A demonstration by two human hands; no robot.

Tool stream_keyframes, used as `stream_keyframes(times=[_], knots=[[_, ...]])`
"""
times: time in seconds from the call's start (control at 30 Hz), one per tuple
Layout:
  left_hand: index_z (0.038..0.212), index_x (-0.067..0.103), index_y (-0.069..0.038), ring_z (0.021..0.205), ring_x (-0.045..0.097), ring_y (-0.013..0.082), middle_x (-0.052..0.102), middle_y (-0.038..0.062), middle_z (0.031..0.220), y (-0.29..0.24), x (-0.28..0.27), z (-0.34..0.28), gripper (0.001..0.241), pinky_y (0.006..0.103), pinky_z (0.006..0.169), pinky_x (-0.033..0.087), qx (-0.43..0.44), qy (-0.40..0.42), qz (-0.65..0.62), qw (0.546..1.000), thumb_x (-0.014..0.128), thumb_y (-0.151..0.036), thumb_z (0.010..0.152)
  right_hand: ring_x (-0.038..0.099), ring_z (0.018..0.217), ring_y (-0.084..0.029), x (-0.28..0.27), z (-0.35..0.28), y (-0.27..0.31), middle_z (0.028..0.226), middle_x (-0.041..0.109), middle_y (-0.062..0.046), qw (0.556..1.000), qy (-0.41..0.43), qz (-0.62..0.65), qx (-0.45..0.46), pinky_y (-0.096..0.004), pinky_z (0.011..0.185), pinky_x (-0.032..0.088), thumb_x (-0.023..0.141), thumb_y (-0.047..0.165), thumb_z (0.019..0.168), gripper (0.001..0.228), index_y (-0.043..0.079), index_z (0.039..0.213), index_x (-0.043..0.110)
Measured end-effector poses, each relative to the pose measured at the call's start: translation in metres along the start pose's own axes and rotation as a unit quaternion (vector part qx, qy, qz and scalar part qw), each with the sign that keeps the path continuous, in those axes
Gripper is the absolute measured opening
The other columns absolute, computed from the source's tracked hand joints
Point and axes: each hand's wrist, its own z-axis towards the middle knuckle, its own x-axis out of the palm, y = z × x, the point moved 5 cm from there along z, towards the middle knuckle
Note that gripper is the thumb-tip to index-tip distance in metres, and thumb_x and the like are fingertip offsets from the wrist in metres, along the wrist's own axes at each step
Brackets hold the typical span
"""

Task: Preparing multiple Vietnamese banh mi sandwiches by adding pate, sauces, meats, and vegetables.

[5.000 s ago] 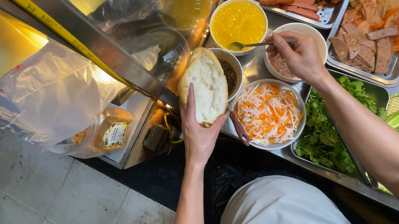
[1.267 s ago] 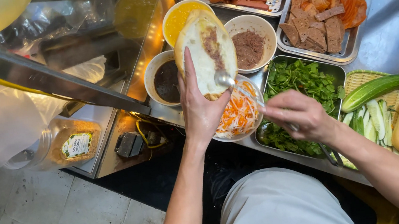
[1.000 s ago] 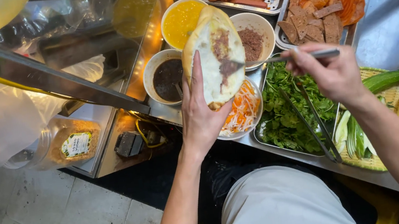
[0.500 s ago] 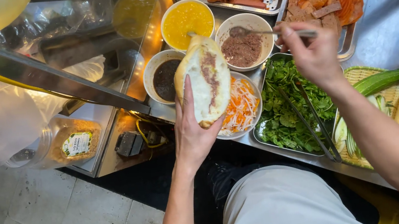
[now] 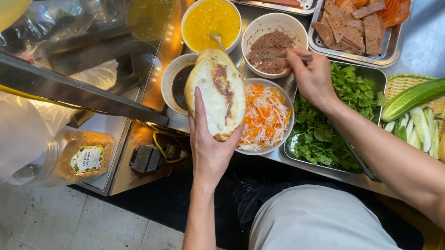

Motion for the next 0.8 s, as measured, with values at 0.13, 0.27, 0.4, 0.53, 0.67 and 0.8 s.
stream_keyframes(times=[0.13,0.27,0.4,0.53,0.67,0.8], knots=[[0.164,0.019,-0.009,0.134,0.056,0.04,0.05,0.027,0.147,0.009,0.009,0.011,0.115,0.0434,0.111,0.049,-0.01,0.007,0.017,1.0,0.089,-0.009,0.074,0.061,0.073,-0.008,-0.024,-0.011,0.001,0.089,0.071,-0.003,0.959,-0.033,0.255,0.116,-0.021,0.066,0.049,0.058,0.019,0.11,0.026,-0.002,0.115,0.073],[0.163,0.02,-0.01,0.136,0.055,0.0408,0.045,0.03,0.152,0.0,0.022,0.024,0.113,0.0434,0.111,0.049,-0.005,-0.008,0.012,1.0,0.089,-0.008,0.073,0.063,0.081,-0.008,-0.044,-0.047,0.072,0.096,0.071,-0.004,0.975,0.013,0.216,0.045,-0.021,0.072,0.05,0.058,0.017,0.111,0.024,0.001,0.123,0.072],[0.164,0.02,-0.011,0.135,0.055,0.0405,0.049,0.028,0.146,-0.01,0.028,0.036,0.116,0.0427,0.112,0.05,-0.013,-0.02,0.019,1.0,0.088,-0.007,0.071,0.068,0.082,-0.015,-0.04,-0.079,0.125,0.099,0.074,-0.01,0.945,0.119,-0.102,-0.287,-0.028,0.068,0.056,0.064,0.005,0.103,0.018,0.003,0.118,0.075],[0.162,0.017,-0.011,0.135,0.054,0.0417,0.046,0.029,0.148,-0.019,0.019,0.04,0.122,0.0434,0.113,0.048,0.017,-0.069,0.009,0.997,0.091,-0.007,0.065,0.07,0.085,-0.022,-0.045,-0.109,0.148,0.095,0.074,-0.013,0.871,0.203,-0.147,-0.422,-0.034,0.073,0.058,0.071,0.001,0.089,0.027,0.002,0.115,0.073],[0.164,0.018,-0.013,0.136,0.056,0.0409,0.049,0.027,0.146,-0.025,0.019,0.031,0.12,0.0421,0.113,0.05,0.007,-0.06,-0.009,0.998,0.088,-0.005,0.067,0.074,0.094,-0.016,-0.069,-0.086,0.13,0.106,0.075,-0.013,0.92,0.158,-0.03,-0.358,-0.025,0.078,0.062,0.066,0.003,0.103,0.018,0.009,0.118,0.072],[0.165,0.016,-0.014,0.14,0.05,0.0444,0.043,0.029,0.152,-0.045,0.021,0.021,0.118,0.0439,0.116,0.047,0.033,-0.019,0.02,0.999,0.085,-0.002,0.07,0.068,0.078,-0.012,-0.076,-0.047,0.118,0.094,0.075,-0.011,0.985,0.16,0.021,-0.064,-0.025,0.068,0.056,0.063,0.012,0.106,0.02,0.0,0.116,0.075]])
